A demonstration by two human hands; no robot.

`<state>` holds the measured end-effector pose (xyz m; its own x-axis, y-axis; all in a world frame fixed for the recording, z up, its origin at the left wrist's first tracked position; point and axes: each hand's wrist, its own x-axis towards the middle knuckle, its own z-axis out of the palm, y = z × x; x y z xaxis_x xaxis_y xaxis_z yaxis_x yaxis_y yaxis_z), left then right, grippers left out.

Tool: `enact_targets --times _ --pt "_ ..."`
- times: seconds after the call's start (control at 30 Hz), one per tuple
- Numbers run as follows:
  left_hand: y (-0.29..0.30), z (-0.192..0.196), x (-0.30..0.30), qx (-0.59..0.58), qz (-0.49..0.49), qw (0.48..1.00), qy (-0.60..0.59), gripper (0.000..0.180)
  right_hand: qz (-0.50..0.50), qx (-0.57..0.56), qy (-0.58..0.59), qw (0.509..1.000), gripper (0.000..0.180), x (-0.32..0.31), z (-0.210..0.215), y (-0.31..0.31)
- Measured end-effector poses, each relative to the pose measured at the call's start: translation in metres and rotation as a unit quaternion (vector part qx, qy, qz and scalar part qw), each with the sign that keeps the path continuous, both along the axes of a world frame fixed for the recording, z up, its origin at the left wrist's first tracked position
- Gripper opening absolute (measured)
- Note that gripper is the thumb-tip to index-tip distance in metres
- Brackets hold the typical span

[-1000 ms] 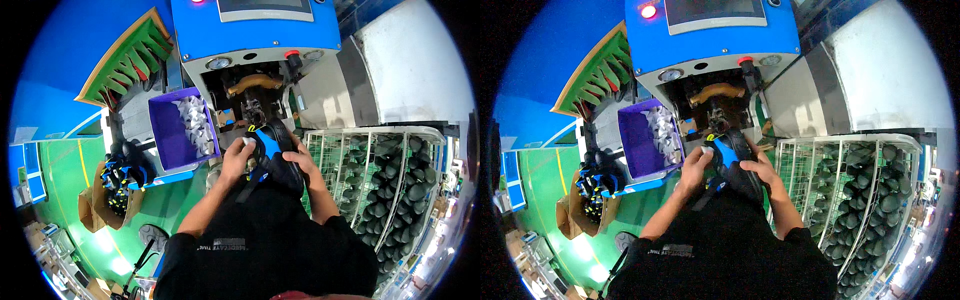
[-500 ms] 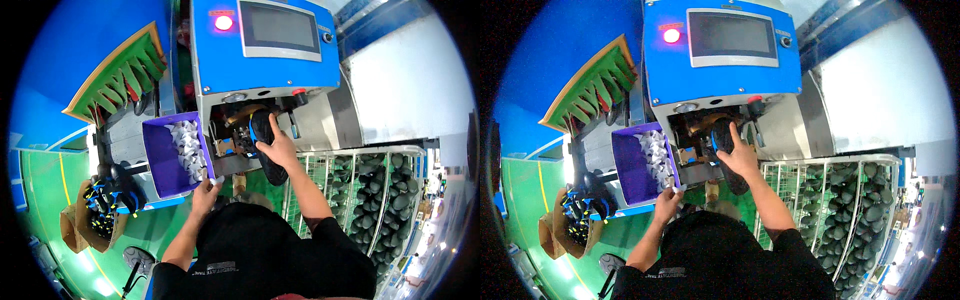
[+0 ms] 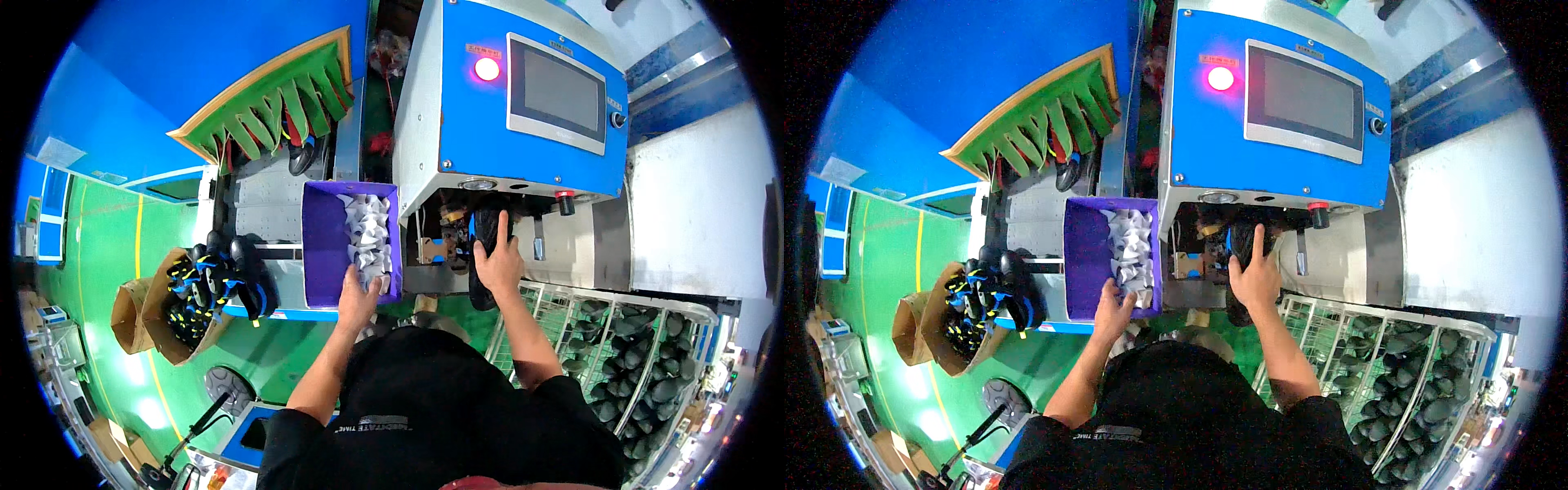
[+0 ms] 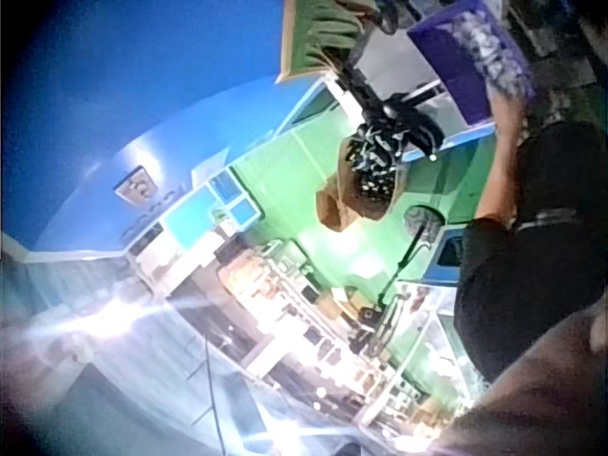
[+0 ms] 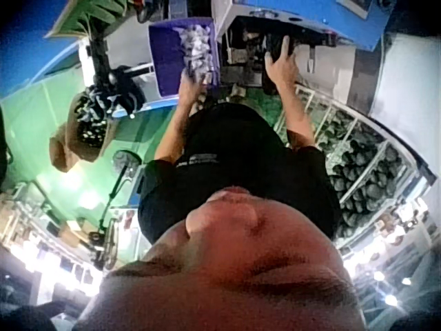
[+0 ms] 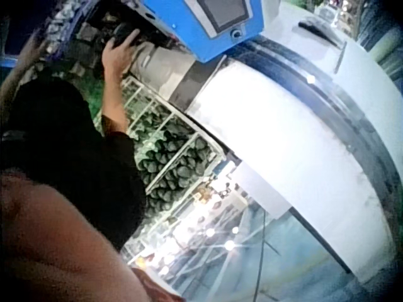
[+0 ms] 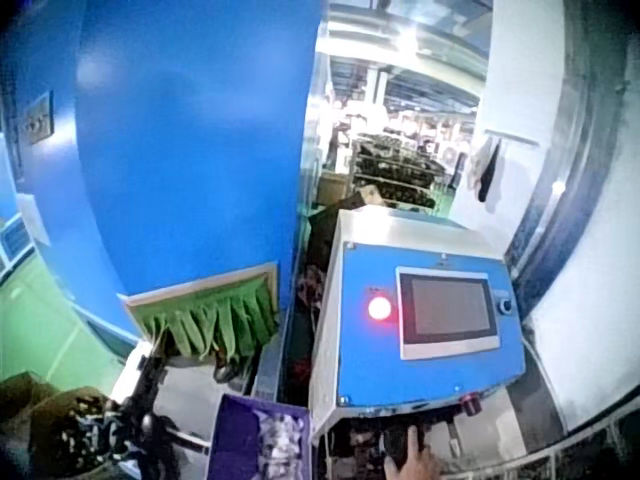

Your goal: The person repeatedly picks up a shoe upper and a sole, inserts the sole into the upper, and places the assembled shoe onto a nearby rack. The process is repeated multiple times in a factory setting.

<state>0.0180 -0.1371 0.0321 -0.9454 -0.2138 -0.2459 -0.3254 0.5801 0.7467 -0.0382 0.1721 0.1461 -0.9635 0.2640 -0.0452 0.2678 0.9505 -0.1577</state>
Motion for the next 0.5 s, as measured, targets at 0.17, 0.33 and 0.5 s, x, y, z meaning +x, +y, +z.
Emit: enact_targets --times 0.17,0.33,0.5 --pt "0.015 0.042 -0.014 0.155 -0.134 0.968 -0.141 0.047 -0.01 0.005 0.058 0.998 0.095 0.011 -0.009 0.004" --pt "0.065 0.079 -0.018 0.356 -0.191 0.878 -0.258 0.069 -0.001 -0.06 0.097 0.993 0.097 0.098 0.002 -0.009" --pt "0.098 0.065 -0.02 0.54 -0.268 0.621 -0.5 0.075 0.049 -0.085 0.052 0.994 0.076 0.186 0.064 -0.04"
